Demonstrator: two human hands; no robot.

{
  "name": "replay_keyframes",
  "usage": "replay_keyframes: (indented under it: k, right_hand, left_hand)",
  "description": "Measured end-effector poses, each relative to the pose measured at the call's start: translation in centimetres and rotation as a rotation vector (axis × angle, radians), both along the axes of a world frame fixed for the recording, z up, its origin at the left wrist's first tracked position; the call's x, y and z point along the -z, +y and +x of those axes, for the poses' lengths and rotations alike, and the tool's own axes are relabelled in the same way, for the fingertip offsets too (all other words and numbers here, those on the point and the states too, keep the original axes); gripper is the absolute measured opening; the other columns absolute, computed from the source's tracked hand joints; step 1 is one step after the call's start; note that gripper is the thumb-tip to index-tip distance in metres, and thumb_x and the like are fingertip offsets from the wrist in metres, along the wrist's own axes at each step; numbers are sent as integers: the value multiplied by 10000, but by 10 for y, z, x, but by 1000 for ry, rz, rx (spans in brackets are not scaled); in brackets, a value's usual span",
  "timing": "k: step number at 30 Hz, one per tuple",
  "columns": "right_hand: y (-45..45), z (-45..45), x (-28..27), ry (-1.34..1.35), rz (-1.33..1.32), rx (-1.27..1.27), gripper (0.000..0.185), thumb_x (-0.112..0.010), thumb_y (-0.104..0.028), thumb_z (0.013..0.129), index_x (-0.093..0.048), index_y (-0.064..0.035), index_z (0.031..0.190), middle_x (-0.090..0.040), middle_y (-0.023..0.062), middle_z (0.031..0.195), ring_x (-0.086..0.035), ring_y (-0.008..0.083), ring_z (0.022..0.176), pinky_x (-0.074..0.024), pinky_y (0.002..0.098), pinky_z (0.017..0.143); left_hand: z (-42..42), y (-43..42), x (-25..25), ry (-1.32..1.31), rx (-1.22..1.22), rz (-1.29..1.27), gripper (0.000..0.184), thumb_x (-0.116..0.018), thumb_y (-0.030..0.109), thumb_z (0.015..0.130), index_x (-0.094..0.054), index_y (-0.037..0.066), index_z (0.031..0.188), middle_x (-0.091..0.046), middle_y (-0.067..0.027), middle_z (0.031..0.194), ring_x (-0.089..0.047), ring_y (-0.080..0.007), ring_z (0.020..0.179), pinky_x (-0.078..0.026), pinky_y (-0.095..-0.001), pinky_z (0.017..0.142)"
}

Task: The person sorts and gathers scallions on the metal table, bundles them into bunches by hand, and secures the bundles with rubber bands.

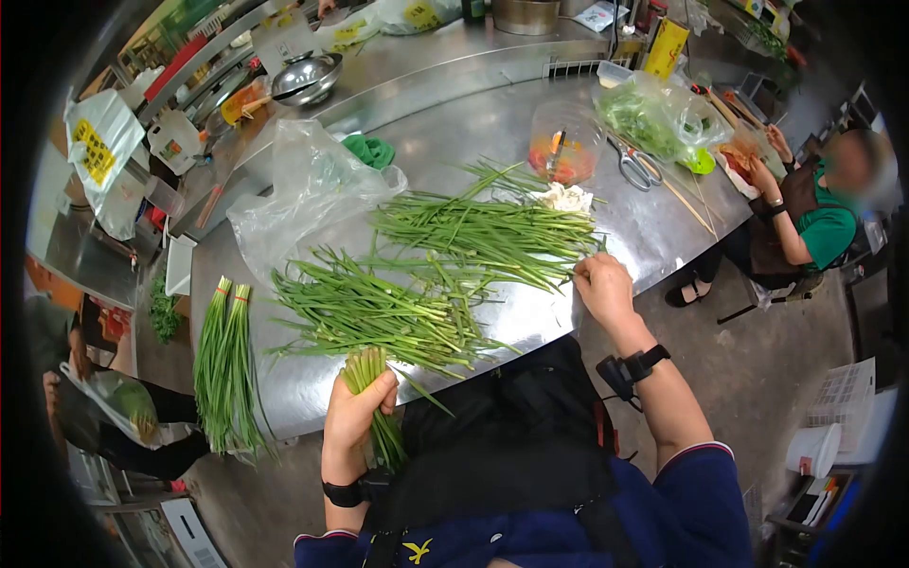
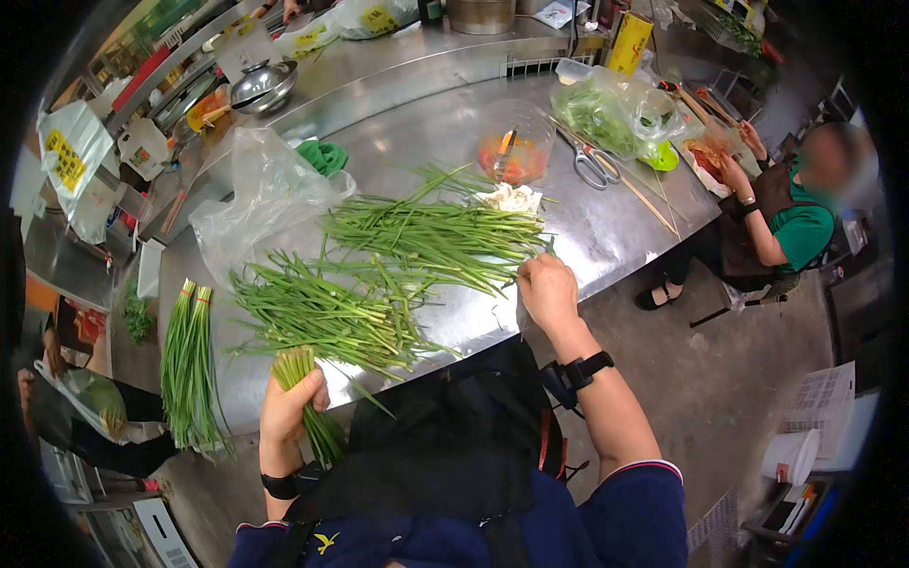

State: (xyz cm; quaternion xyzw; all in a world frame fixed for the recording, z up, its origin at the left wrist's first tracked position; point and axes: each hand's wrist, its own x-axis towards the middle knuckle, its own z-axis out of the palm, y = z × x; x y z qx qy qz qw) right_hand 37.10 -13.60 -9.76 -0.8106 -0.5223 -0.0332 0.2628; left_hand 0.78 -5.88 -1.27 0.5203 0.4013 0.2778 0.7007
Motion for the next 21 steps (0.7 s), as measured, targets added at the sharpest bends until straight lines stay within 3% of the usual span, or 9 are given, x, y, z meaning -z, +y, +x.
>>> replay_keyframes:
  k: [4,6,13,16,21]
  right_hand:
    - [8,-1,-5,-2,91,-174,76,-591,-76,715,-653,-85,759,-572,74,737,-551,272,804,-439,384,689]
    - [14,0,-7,9,147,12,94,-571,-72,730,-657,-88,766,-577,72,746,-550,272,817,-432,384,714]
    - [27,11,3,-54,-47,39,93,-594,-109,728,-645,-76,798,-583,93,752,-561,275,821,-442,382,723]
    - [28,11,-5,132,-17,75,100,-606,-114,724,-642,-77,810,-586,95,777,-575,280,817,-458,386,708]
    - [30,21,2,38,6,84,105,-609,-121,724,-637,-75,814,-585,96,805,-583,284,811,-471,385,699]
  left_hand:
    - [-2,-3,-1,10,-46,-3,156,-601,126,826,-478,31,848,-455,-32,580,-430,-119,479,-366,-249,458]
    - [-3,-3,0,4,-46,-16,159,-604,124,825,-476,33,850,-449,-29,577,-431,-119,482,-365,-250,457]
    - [-8,-3,1,5,-60,-28,164,-610,121,823,-475,32,852,-453,-31,587,-432,-120,485,-363,-248,452]
    - [-6,2,4,-3,-31,-21,161,-609,115,822,-476,31,858,-454,-30,592,-433,-119,487,-366,-247,453]
    - [1,5,6,21,-30,-59,151,-598,110,826,-474,29,854,-452,-28,592,-433,-118,485,-373,-250,454]
